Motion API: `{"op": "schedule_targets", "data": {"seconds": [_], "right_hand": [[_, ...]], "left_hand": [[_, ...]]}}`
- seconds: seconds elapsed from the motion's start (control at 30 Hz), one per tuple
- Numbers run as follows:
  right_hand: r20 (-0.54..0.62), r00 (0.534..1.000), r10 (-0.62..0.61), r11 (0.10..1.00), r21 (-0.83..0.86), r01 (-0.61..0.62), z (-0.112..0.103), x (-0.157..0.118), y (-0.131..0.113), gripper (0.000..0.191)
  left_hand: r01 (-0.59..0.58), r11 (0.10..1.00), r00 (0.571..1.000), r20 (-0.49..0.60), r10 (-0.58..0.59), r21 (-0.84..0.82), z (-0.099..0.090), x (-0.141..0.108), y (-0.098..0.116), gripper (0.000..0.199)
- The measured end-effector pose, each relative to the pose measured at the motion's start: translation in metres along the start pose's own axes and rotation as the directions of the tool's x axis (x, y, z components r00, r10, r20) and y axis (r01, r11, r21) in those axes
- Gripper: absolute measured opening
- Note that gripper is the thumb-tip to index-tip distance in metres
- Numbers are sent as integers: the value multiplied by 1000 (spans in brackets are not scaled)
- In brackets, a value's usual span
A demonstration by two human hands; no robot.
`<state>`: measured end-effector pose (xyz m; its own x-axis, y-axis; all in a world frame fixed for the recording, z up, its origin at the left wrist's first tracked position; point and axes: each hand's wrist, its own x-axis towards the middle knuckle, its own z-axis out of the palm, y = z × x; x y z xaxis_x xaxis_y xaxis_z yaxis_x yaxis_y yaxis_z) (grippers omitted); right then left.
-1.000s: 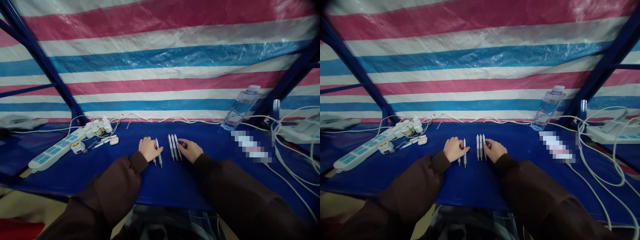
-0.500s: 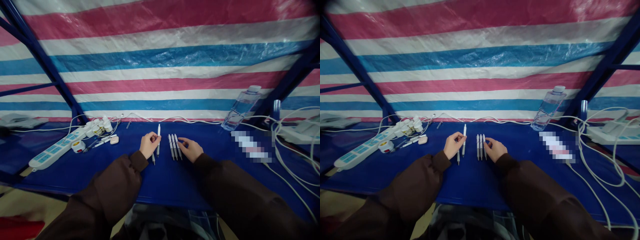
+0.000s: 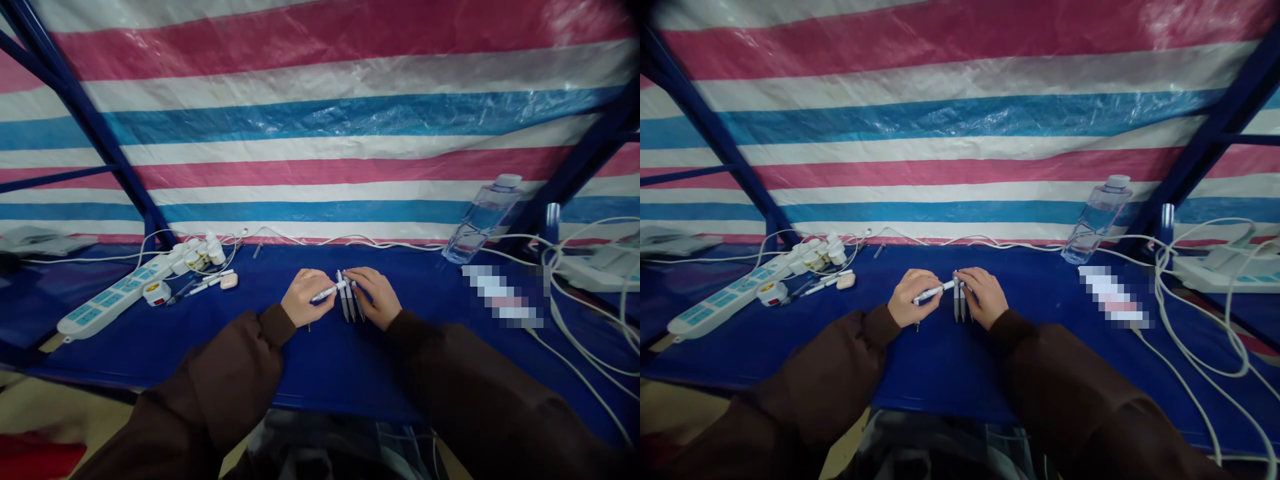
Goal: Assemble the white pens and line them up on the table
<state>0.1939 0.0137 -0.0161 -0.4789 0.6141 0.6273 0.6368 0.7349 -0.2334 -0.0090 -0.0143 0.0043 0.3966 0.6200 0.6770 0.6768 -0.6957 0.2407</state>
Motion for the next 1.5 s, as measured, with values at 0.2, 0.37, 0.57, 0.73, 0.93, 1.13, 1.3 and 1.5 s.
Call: {"op": "schedule_targets", "data": {"seconds": [0.2, 0.37, 0.57, 0.73, 0.93, 1.13, 1.3, 1.5], "right_hand": [[-27, 997, 67, 997, -30, -67, -1, 1, 2, 26], [-13, 997, 79, 996, -36, -79, -3, 0, 1, 27], [-29, 998, 47, 997, -61, -49, 1, -2, 4, 30], [-47, 998, 33, 991, -130, -39, 1, -2, 4, 31], [-80, 997, 17, 976, -217, -34, 0, -1, -1, 30], [-77, 997, 31, 974, -223, -47, -1, -2, -2, 23], [-60, 993, 102, 980, -167, -111, -2, -1, -5, 20], [3, 989, 145, 987, -69, -144, 1, 0, -1, 26]], "left_hand": [[79, 988, 996, -57, -71, 135, -2, 2, -8, 18], [121, 977, 993, -11, -121, 178, 1, 3, -15, 23], [101, 983, 990, 79, -114, 153, 6, 3, -17, 20], [96, 983, 983, 138, -118, 158, 9, 3, -14, 18], [116, 970, 973, 171, -154, 214, 10, 3, -9, 22], [127, 968, 971, 171, -166, 214, 7, 3, -6, 23], [130, 970, 969, 183, -168, 203, 4, 3, -6, 23], [143, 963, 974, 140, -177, 228, 1, 4, -2, 24]]}}
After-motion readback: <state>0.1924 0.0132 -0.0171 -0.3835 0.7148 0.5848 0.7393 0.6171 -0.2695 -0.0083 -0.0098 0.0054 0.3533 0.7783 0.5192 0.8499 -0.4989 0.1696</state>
